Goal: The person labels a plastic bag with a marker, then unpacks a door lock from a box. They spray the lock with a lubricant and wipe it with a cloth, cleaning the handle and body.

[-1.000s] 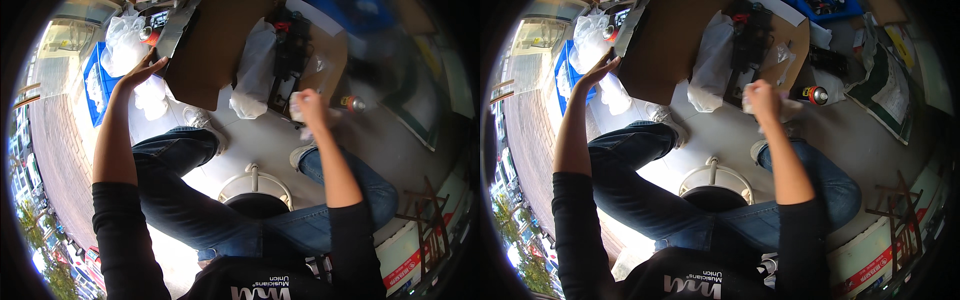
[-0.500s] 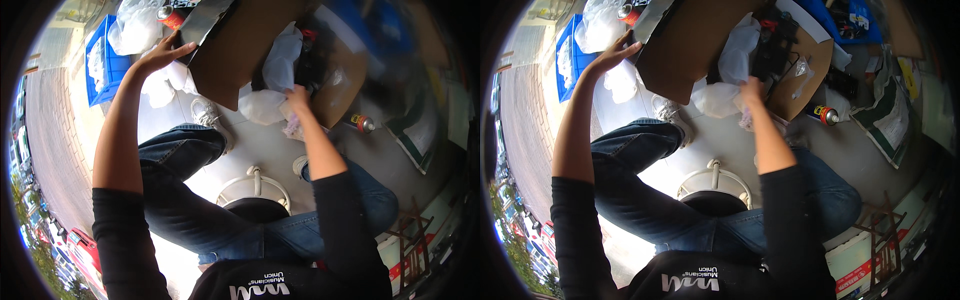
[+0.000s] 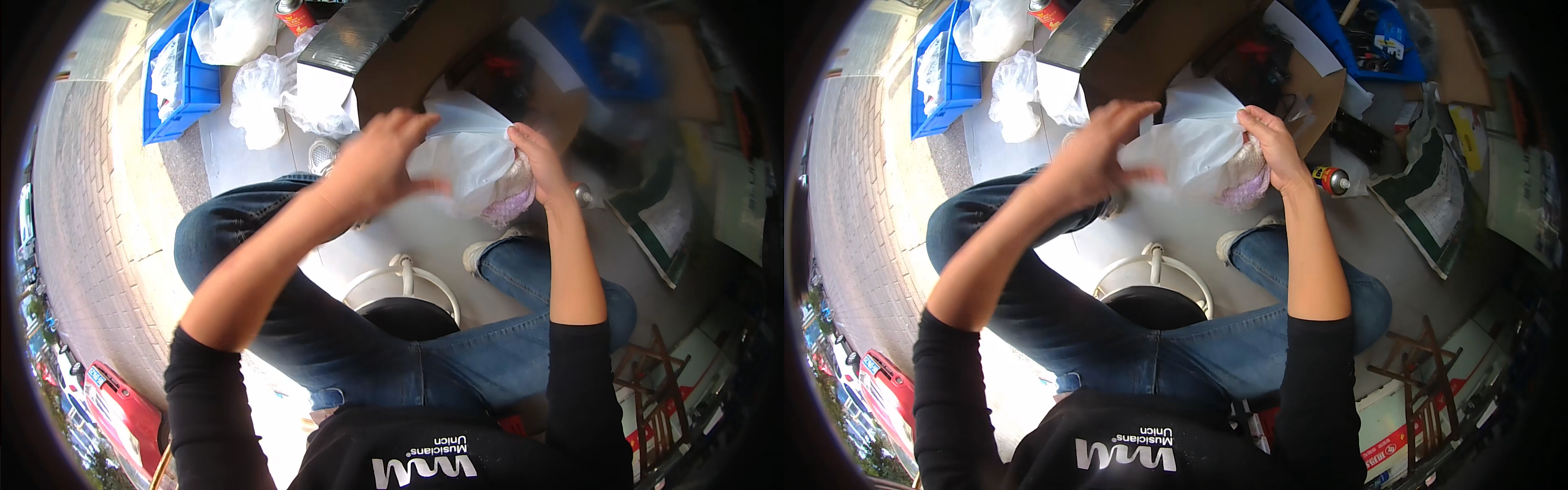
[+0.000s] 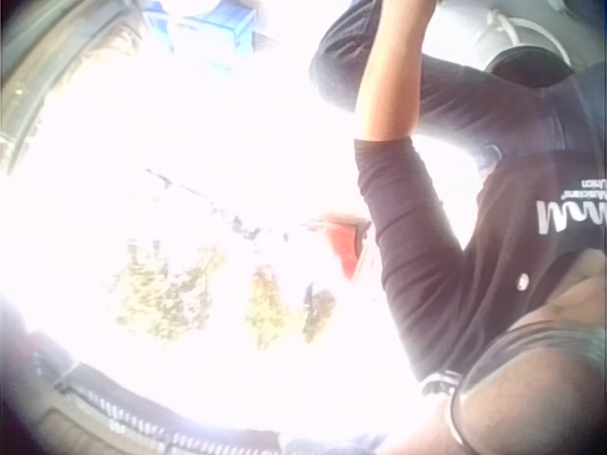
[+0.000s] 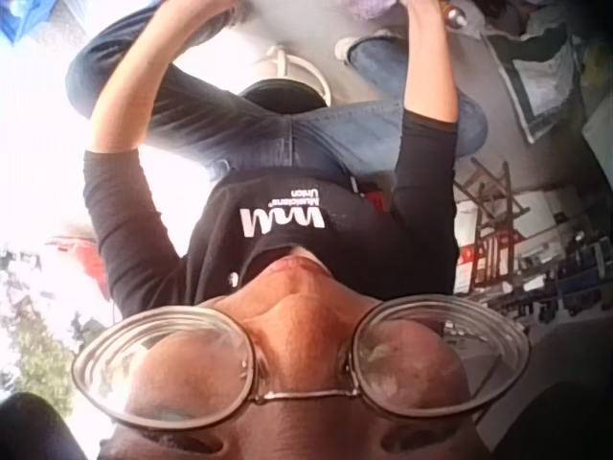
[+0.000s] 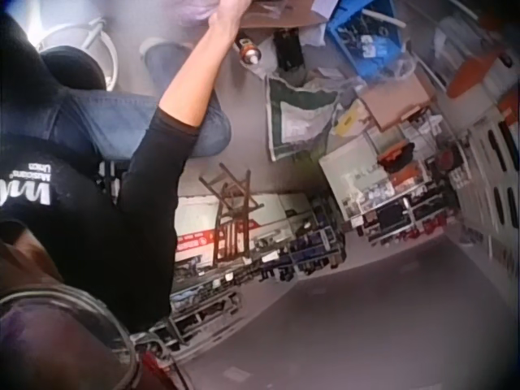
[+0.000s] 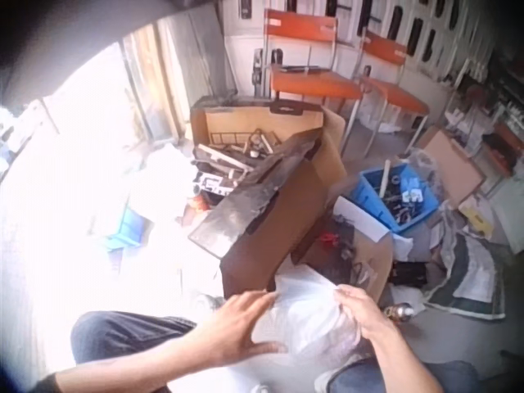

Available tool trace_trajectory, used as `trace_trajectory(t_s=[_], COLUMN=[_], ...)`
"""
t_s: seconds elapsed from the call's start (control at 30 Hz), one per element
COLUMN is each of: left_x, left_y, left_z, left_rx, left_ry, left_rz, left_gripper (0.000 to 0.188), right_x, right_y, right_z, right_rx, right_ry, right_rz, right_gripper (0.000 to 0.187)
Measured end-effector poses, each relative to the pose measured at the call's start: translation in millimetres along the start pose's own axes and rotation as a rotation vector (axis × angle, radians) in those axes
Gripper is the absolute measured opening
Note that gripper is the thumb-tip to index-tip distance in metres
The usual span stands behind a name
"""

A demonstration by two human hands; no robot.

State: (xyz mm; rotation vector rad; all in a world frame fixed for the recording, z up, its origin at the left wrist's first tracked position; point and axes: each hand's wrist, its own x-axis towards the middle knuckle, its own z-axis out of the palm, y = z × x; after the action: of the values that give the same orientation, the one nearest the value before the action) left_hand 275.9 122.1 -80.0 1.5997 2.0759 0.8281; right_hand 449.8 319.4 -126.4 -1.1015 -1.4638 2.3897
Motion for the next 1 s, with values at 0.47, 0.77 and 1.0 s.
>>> trace_trajectory(t_s=[0.47, 0.77, 1.0], left_x=[-26, -36, -67], left_y=[99, 136, 130], left_z=[-39, -67, -96], left_rx=[-1.276, -1.152, -0.919], left_ry=[0.087, 0.133, -0.056], left_rz=[-0.316, -0.120, -0.213], left_gripper=[0.028, 0.030, 0.029], right_x=[-98, -207, -221], right_y=[16, -35, -27], right_z=[49, 118, 122], right_rx=[0.128, -0.501, -0.398], right_ry=[-0.076, 0.350, 0.257], right_rz=[-0.244, -0.747, -0.706], right_gripper=[0.015, 0.011, 0.016])
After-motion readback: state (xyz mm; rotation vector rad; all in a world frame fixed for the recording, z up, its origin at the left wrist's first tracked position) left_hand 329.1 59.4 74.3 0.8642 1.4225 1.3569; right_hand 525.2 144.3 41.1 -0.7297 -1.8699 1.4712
